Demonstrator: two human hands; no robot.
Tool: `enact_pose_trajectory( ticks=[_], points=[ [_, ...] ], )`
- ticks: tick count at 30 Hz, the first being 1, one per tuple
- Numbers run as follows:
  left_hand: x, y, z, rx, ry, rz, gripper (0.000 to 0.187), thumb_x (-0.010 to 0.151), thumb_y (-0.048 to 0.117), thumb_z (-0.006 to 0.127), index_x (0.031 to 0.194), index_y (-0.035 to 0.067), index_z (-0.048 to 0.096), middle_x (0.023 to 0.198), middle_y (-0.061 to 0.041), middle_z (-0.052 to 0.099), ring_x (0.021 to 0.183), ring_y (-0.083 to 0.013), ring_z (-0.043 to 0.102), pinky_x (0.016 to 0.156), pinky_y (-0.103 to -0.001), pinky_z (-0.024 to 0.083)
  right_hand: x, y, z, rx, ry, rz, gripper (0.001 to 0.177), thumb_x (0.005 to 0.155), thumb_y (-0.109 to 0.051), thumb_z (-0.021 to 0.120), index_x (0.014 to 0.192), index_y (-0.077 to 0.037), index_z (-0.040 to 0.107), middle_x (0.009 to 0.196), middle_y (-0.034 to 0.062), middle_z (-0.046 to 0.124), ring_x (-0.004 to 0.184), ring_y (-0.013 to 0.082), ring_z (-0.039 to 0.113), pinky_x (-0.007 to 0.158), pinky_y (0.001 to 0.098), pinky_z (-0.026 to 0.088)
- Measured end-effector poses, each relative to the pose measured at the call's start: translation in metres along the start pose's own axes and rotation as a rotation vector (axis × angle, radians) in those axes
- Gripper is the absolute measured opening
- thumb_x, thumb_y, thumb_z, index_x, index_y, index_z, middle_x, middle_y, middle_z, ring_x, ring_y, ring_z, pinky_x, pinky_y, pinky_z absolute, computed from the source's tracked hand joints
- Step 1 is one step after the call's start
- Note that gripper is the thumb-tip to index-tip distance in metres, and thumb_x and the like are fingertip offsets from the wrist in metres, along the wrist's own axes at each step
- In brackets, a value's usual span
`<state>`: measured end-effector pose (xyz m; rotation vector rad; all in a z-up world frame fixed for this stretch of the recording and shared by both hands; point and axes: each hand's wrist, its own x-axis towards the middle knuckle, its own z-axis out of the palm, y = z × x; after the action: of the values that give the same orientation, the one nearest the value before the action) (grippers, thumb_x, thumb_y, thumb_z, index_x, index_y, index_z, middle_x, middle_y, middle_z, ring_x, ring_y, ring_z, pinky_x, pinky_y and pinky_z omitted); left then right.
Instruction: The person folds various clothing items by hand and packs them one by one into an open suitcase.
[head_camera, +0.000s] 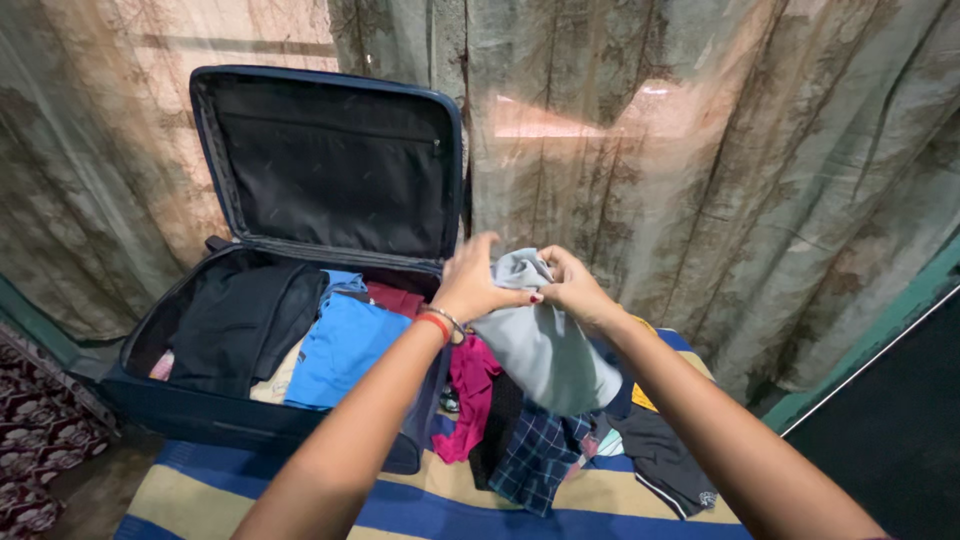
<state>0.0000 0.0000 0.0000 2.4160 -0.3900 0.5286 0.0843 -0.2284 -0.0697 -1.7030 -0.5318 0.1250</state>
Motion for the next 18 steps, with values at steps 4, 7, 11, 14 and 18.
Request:
enact_pose_trajectory(
  ticks=[4,7,11,14,18],
  points=[
    [0.019,-0.049,0.041,-0.515,-0.33,0.038,0.04,0.087,0.04,0.076,0.108,0.006,0.078,0.096,-0.005,0.079,0.09,-0.0117,0.071,0.082,-0.03,0.055,-0.013,-0.033,0.016,0.209,-0.06,-0.064,0.048,0.086,0.0,0.073,0.125,-0.006,0.047,0.103,0.0178,0.067,0.084,0.0146,0.063,0.069,0.0251,0.05],
    [0.023,-0.068,0.059,-0.751,-0.298,0.056,0.028,0.093,0.026,0.073,0.104,0.001,0.078,0.093,-0.002,0.076,0.085,-0.0082,0.065,0.077,-0.027,0.053,-0.021,-0.05,0.027,0.278,-0.066,-0.17,0.055,0.078,0.003,0.067,0.128,-0.008,0.047,0.111,0.0133,0.065,0.092,0.0167,0.063,0.073,0.0279,0.05],
    [0.029,-0.082,0.051,-0.965,-0.29,-0.017,0.024,0.096,0.02,0.069,0.107,-0.001,0.076,0.098,-0.001,0.075,0.088,-0.008,0.067,0.079,-0.027,0.053,-0.051,-0.072,0.043,-0.019,-0.086,-0.004,0.068,0.077,-0.009,0.082,0.134,-0.009,0.047,0.119,0.0083,0.065,0.108,0.0154,0.062,0.092,0.03,0.051],
    [0.03,-0.09,0.029,-1.009,-0.237,-0.022,0.022,0.096,0.018,0.07,0.106,0.0,0.074,0.098,-0.001,0.075,0.088,-0.0082,0.067,0.08,-0.027,0.053,-0.059,-0.068,0.054,-0.193,-0.242,0.083,0.077,0.072,-0.014,0.087,0.14,-0.009,0.051,0.123,0.0048,0.066,0.11,0.0125,0.061,0.096,0.0309,0.05],
    [0.015,-0.104,-0.006,-1.018,-0.175,-0.047,0.021,0.096,0.017,0.07,0.107,-0.001,0.073,0.1,-0.001,0.074,0.09,-0.0075,0.065,0.082,-0.026,0.052,-0.053,-0.041,0.052,-0.286,-0.5,0.205,0.063,0.072,-0.014,0.085,0.131,-0.002,0.067,0.117,0.0048,0.075,0.105,0.0111,0.066,0.095,0.0303,0.053]
  ],
)
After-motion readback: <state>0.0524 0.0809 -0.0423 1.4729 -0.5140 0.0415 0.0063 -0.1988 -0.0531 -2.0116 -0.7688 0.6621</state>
